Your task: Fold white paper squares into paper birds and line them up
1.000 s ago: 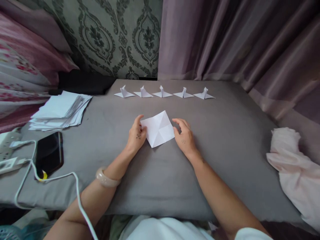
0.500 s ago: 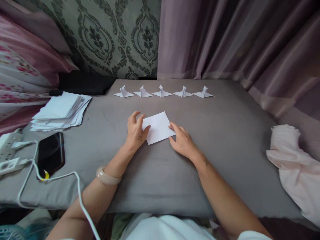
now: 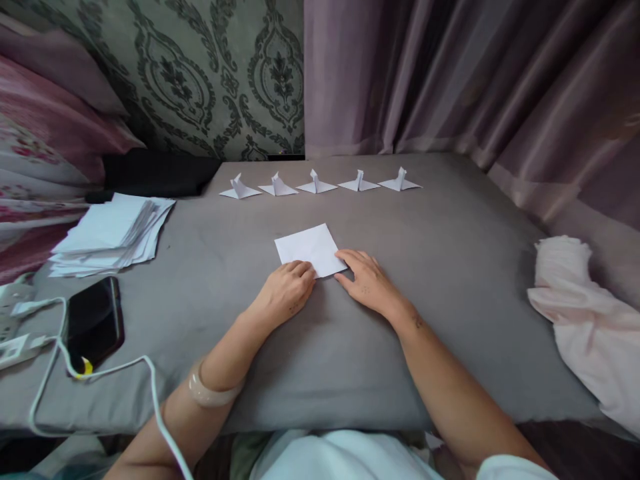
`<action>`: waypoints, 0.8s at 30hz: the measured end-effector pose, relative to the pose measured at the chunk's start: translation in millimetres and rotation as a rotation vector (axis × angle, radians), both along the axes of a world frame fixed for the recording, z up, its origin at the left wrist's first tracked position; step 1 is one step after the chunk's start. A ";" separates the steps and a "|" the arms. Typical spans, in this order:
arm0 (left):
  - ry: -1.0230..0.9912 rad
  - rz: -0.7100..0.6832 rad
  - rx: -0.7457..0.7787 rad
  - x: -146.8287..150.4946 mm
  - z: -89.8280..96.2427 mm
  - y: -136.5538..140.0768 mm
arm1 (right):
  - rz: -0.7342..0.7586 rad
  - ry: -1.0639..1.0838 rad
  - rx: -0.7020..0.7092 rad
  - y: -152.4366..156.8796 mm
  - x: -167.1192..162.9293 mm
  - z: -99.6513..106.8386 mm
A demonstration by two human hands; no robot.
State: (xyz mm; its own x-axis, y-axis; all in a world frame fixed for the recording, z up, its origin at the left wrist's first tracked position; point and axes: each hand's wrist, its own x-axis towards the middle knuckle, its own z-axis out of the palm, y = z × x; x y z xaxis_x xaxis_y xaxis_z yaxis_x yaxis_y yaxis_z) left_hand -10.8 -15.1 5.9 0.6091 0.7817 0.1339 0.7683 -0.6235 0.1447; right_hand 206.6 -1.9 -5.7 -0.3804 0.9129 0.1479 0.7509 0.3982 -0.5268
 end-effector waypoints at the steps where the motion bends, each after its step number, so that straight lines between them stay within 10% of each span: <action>1: 0.014 -0.002 0.013 0.8 0.0 -0.5 | 0.017 -0.024 0.024 -0.7 1.1 0.6; 11: -0.045 0.055 0.088 6.1 -8.2 7.2 | -0.031 -0.183 0.103 -10.2 -2.7 10.9; 24: -0.464 0.481 -0.227 8.5 -7.3 27.7 | -0.188 -0.079 0.113 -7.0 -9.3 -3.4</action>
